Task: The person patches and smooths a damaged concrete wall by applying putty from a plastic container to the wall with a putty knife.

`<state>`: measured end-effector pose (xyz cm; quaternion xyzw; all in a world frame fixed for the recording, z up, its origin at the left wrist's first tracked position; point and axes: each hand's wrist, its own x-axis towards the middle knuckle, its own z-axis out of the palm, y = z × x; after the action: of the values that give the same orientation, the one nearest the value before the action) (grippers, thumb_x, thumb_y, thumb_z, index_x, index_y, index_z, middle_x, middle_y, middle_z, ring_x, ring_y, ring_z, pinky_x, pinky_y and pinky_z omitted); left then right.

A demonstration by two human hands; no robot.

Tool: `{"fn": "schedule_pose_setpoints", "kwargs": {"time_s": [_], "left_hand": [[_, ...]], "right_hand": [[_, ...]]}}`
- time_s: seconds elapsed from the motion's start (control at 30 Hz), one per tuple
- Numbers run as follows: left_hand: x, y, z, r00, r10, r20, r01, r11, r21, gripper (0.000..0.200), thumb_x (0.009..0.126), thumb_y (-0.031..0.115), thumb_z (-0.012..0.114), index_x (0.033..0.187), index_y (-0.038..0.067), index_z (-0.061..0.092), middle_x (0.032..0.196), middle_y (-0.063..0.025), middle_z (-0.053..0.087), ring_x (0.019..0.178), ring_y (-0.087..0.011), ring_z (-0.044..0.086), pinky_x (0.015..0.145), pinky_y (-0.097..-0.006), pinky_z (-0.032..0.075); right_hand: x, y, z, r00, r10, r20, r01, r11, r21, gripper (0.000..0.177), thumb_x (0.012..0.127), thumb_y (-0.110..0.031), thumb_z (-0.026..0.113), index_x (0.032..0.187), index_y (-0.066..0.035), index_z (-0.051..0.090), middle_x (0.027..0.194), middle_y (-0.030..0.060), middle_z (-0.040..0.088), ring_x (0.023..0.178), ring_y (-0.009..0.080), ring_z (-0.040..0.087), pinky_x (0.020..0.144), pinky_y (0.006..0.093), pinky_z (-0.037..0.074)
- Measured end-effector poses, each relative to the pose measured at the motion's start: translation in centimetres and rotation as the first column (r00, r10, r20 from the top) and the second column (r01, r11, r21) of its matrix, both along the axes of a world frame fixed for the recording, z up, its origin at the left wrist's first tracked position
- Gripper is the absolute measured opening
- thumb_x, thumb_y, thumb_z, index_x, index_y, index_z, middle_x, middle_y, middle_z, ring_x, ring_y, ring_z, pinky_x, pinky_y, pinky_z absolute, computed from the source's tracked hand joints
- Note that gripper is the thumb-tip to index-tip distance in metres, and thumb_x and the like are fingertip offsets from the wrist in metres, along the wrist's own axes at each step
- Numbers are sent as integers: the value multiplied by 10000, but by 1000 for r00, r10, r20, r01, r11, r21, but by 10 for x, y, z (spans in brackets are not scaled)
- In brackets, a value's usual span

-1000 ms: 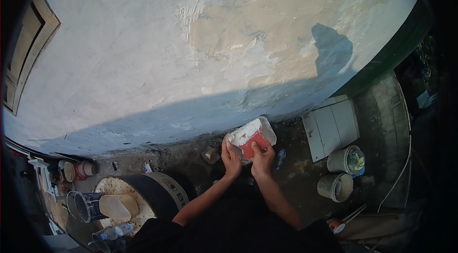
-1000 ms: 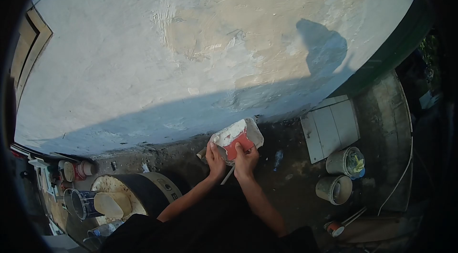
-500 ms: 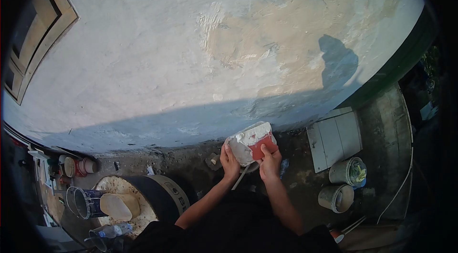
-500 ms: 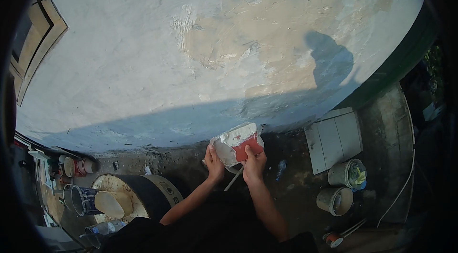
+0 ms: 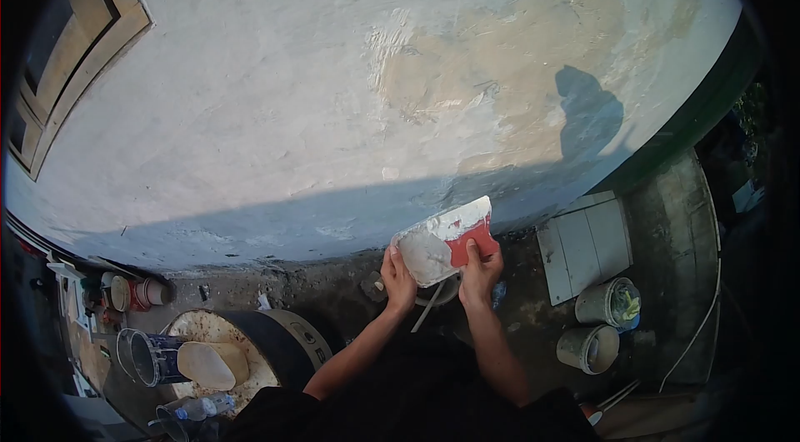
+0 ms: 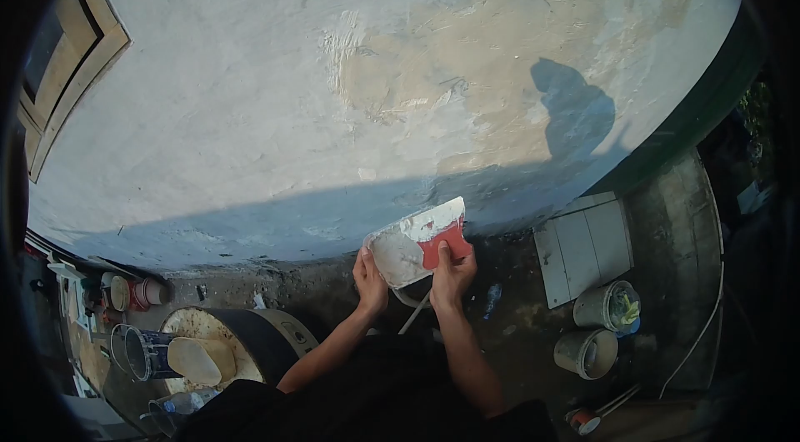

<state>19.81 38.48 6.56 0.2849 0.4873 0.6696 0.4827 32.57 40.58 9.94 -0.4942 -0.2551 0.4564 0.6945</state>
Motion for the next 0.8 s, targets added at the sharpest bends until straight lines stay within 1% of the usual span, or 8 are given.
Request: {"fn": "schedule_pose_setpoints", "kwargs": {"time_s": [0.03, 0.13, 0.23, 0.33, 0.53, 0.63, 0.73, 0.8], "left_hand": [[-1, 0, -2, 1000, -2, 8, 2, 1000, -3, 429, 1070, 305, 311, 1237, -35, 512, 1097, -91, 608, 1002, -131, 569, 898, -277, 463], [0, -1, -6, 1000, -22, 15, 22, 1000, -11, 423, 1070, 304, 313, 1214, -33, 525, 1083, -85, 610, 991, -127, 566, 891, -276, 461], [1, -1, -6, 1000, -5, -12, 5, 1000, -2, 435, 1069, 333, 310, 1214, -22, 515, 1079, -80, 609, 985, -130, 574, 881, -281, 480], [2, -5, -1, 999, -39, 12, 39, 999, -20, 432, 1069, 326, 312, 1203, -26, 523, 1082, -80, 607, 988, -127, 569, 880, -279, 477], [4, -10, -2, 989, -55, -138, 54, 998, -15, 428, 1068, 317, 322, 1182, -31, 544, 1072, -80, 612, 1000, -125, 563, 884, -283, 470], [12, -13, 1, 988, -17, -152, 18, 1000, 7, 429, 1069, 315, 321, 1182, -31, 547, 1065, -76, 615, 993, -121, 559, 878, -285, 470], [8, -15, 4, 992, -56, -112, 53, 998, -26, 415, 1067, 292, 327, 1178, -45, 544, 1050, -79, 610, 979, -131, 548, 891, -285, 447], [1, -13, -11, 998, -33, -56, 30, 999, -42, 418, 1067, 297, 327, 1177, -42, 545, 1051, -79, 612, 979, -130, 552, 886, -283, 452]], "right_hand": [[2, 1, -1, 999, -9, -36, 9, 1000, 9, 144, 916, -3, 611, 1054, -18, 575, 1023, 67, 630, 889, 145, 620, 731, 305, 547], [10, 6, 1, 999, -35, 15, 35, 999, 2, 150, 912, -5, 617, 1054, -29, 575, 1031, 70, 627, 901, 159, 627, 747, 322, 562], [10, 4, 24, 992, -62, -107, 55, 996, -67, 129, 913, 2, 608, 1038, 7, 578, 1020, 79, 632, 908, 143, 613, 787, 299, 514], [14, 8, 20, 992, -79, -102, 76, 997, -35, 131, 912, -3, 610, 1039, 10, 580, 1005, 79, 638, 896, 148, 616, 766, 292, 510], [15, 13, 24, 991, -91, 95, 92, 996, -12, 136, 910, -9, 612, 1042, 11, 586, 992, 81, 648, 871, 146, 620, 749, 287, 501], [18, 19, 23, 992, -85, 94, 89, 995, -46, 165, 910, -12, 612, 1068, 15, 572, 1042, 96, 634, 916, 169, 623, 788, 311, 527], [20, 24, 38, 990, -77, -122, 69, 995, -66, 203, 917, -21, 606, 1106, 21, 546, 1110, 115, 606, 973, 204, 622, 844, 356, 550], [20, 28, 41, 984, -62, -170, 58, 998, -27, 222, 922, -26, 601, 1127, 23, 531, 1146, 125, 585, 999, 225, 616, 880, 394, 550]]}}
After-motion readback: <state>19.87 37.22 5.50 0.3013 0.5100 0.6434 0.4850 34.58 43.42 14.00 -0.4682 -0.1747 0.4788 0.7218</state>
